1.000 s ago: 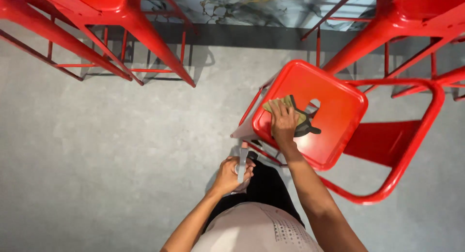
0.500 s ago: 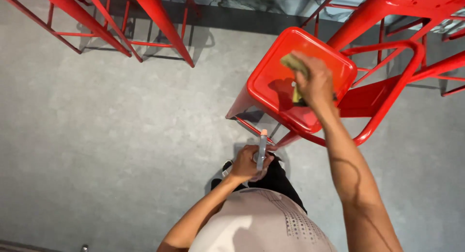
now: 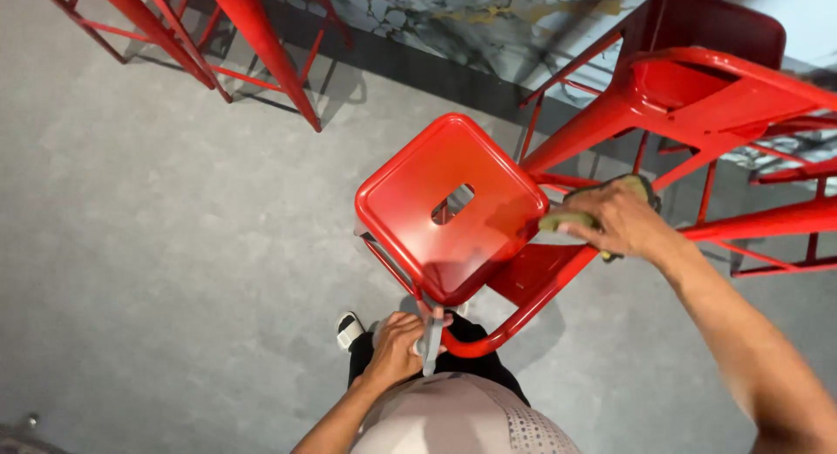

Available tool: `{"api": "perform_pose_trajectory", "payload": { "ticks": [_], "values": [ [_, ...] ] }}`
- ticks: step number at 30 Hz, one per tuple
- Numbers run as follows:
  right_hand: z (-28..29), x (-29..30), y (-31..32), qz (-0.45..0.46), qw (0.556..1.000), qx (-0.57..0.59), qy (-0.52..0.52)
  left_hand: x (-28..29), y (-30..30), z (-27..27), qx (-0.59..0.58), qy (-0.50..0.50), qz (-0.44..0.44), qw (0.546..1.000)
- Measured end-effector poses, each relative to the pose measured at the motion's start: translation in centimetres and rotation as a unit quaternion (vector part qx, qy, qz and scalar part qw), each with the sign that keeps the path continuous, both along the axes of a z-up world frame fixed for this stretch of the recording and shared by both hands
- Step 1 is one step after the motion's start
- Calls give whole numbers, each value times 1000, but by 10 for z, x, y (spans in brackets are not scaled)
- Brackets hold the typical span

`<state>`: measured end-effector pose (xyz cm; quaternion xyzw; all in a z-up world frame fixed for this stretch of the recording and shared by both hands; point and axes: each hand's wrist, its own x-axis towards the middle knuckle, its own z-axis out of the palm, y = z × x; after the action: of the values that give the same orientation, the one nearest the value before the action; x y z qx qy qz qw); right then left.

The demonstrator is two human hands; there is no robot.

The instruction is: The person wipes down the legs, seats, and backrests of several red metal bar stools using a cloth and a spray bottle.

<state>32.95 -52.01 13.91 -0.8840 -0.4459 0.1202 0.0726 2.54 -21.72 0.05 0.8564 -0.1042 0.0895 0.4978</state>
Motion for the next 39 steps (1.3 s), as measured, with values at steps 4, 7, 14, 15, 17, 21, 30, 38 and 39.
{"api": "perform_pose_trajectory", "payload": {
  "ticks": [4, 7, 14, 15, 17, 21, 30, 38, 39],
  "values": [
    [25, -6, 4, 155, 983, -87, 43, -4, -41, 1, 58, -53, 187, 979],
    [31, -7, 16, 155, 972, -176, 18, -4, -50, -4, 61, -34, 250, 966],
    [17, 1, 47, 178, 980, 9, -93, 9, -9, -14, 23, -4, 356, 934],
    [14, -2, 58, 179, 980, 24, -85, 11, 5, -12, -4, -44, 359, 932],
    [13, -5, 86, 178, 980, 53, -75, 19, 31, -4, -37, -26, 431, 901],
    [17, -16, 133, 161, 986, 11, -50, 42, 77, 5, -157, -58, 469, 867],
    [39, -28, 181, 89, 996, 1, -4, 76, 148, 14, -147, -57, 446, 881],
    [50, -13, 206, 31, 999, -32, -4, 99, 180, 28, -144, -26, 409, 901],
    [51, -10, 209, 21, 999, -34, 5, 102, 183, 28, -121, -41, 407, 904]
  ]
}}
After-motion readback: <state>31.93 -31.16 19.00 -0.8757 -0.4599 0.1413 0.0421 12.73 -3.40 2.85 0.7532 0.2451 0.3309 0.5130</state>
